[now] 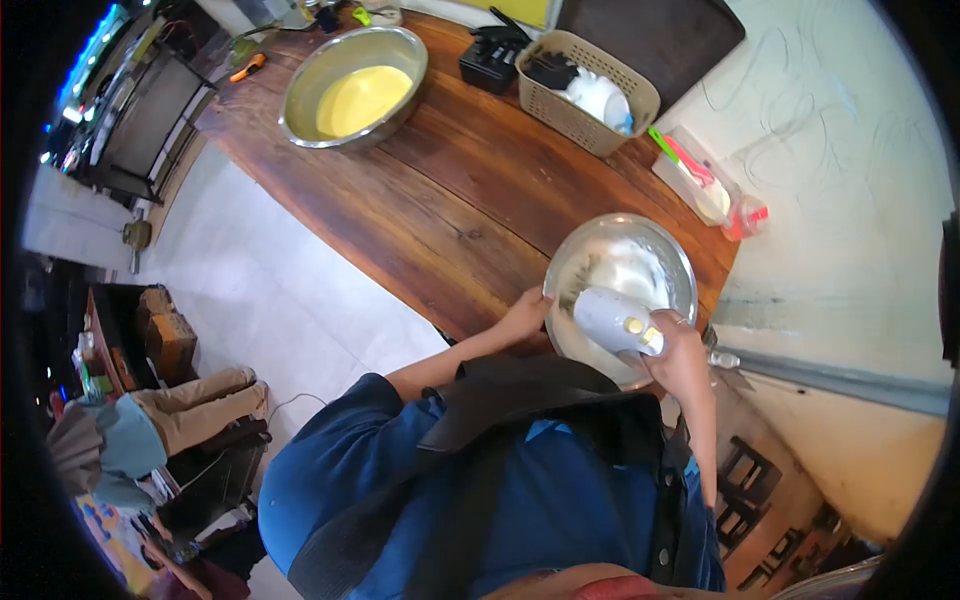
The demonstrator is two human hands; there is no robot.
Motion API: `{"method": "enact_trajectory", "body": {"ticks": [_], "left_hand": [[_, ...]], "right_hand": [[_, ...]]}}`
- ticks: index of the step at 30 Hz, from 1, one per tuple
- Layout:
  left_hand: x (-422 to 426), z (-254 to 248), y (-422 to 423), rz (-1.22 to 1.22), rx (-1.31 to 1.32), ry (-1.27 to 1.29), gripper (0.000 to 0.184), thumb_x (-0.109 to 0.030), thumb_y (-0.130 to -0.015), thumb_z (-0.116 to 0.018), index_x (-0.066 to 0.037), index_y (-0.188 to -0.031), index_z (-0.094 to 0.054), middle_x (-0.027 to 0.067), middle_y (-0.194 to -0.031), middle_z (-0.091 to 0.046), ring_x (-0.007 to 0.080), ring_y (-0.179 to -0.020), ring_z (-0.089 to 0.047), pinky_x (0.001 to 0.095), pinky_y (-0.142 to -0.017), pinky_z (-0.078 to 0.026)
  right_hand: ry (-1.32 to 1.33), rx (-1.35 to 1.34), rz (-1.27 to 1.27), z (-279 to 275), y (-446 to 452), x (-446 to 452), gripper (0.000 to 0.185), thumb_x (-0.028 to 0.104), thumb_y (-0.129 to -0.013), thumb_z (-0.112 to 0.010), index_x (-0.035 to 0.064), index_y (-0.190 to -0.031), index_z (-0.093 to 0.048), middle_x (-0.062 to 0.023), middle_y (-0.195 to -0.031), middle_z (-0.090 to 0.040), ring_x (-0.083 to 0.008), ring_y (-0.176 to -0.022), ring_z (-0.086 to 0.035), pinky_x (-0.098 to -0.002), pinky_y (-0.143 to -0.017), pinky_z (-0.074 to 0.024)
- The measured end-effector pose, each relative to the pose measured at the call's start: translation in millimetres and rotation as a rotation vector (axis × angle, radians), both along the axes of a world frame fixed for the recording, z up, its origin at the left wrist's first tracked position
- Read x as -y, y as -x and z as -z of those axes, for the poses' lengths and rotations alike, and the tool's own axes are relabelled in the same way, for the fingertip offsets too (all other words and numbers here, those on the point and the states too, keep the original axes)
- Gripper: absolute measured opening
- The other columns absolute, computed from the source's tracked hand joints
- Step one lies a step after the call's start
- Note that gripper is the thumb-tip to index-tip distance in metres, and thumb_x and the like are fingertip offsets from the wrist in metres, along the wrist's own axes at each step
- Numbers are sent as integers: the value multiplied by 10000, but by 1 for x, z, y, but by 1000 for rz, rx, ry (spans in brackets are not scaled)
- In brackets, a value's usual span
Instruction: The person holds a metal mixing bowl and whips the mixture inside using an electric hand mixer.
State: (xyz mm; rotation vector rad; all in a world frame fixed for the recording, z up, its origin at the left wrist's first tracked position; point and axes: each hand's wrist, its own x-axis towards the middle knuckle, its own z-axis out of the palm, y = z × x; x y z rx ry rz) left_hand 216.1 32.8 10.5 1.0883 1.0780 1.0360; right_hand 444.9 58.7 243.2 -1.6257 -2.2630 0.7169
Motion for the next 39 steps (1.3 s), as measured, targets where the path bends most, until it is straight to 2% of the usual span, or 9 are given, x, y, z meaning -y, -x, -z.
{"method": "enact_trajectory", "body": {"ticks": [3,6,8,14,22,25,29,35,39], "left_hand": [[-11,-14,10,-4,61,195,404,-282,-1046,-426,60,-1230,-539,119,-1091,-665,169,-993,-608,327,-897,-491],[-26,-18,18,-30,69,168,386,-284,-1046,-428,42,-1196,-569,105,-1076,-667,158,-969,-605,314,-882,-489],[-37,-40,23,1,-30,321,381,-290,-1047,-424,29,-1177,-585,88,-1045,-666,146,-946,-595,305,-859,-483],[-65,-25,10,5,-15,157,413,-325,-1048,-403,30,-1135,-596,98,-1013,-664,165,-937,-592,326,-867,-471],[-93,-37,24,61,-191,168,425,-365,-1039,-428,-4,-1197,-587,62,-1067,-659,146,-986,-587,303,-914,-458],[-98,-38,28,97,74,313,398,-351,-1030,-458,-18,-1204,-589,65,-1099,-652,158,-1013,-584,306,-941,-444],[-101,-35,30,59,69,250,364,-312,-1023,-482,-33,-1254,-519,50,-1127,-608,146,-1036,-548,305,-916,-436],[-101,-17,32,45,5,151,257,-256,-1017,-504,-52,-1167,-461,30,-1009,-557,118,-941,-507,288,-839,-444],[-98,-19,23,-28,-92,-21,219,-246,-1019,-492,-54,-1109,-437,59,-970,-560,146,-890,-524,317,-812,-457]], "right_hand": [[50,76,-150,-10,-23,18,341,94,-667,-755,21,-986,-657,-191,-981,-653,-390,-904,-632,-420,-787,-506],[117,163,36,-20,-57,24,398,12,-641,-733,20,-1035,-670,-194,-970,-665,-380,-928,-642,-399,-828,-503],[65,178,153,-18,-75,19,422,23,-625,-753,12,-1039,-674,-206,-972,-669,-380,-930,-643,-396,-831,-499],[-134,37,335,27,-57,-22,387,55,-656,-760,18,-1029,-660,-221,-952,-665,-402,-911,-636,-427,-796,-506],[-107,-93,72,24,-10,-33,370,60,-655,-760,11,-1006,-653,-208,-988,-650,-405,-927,-627,-415,-796,-504],[-18,-107,-197,17,-21,-29,379,37,-653,-739,20,-1021,-650,-198,-1017,-648,-398,-961,-622,-416,-810,-502],[76,5,-230,1,-35,-18,399,27,-654,-733,28,-1043,-645,-190,-1049,-645,-399,-990,-611,-421,-826,-500],[-105,122,169,-2,-56,-12,457,8,-660,-729,34,-1101,-613,-181,-1060,-646,-394,-990,-613,-438,-822,-504],[-3,277,63,-11,-64,7,439,20,-645,-747,47,-1066,-628,-163,-996,-655,-388,-957,-626,-448,-788,-503]]}}
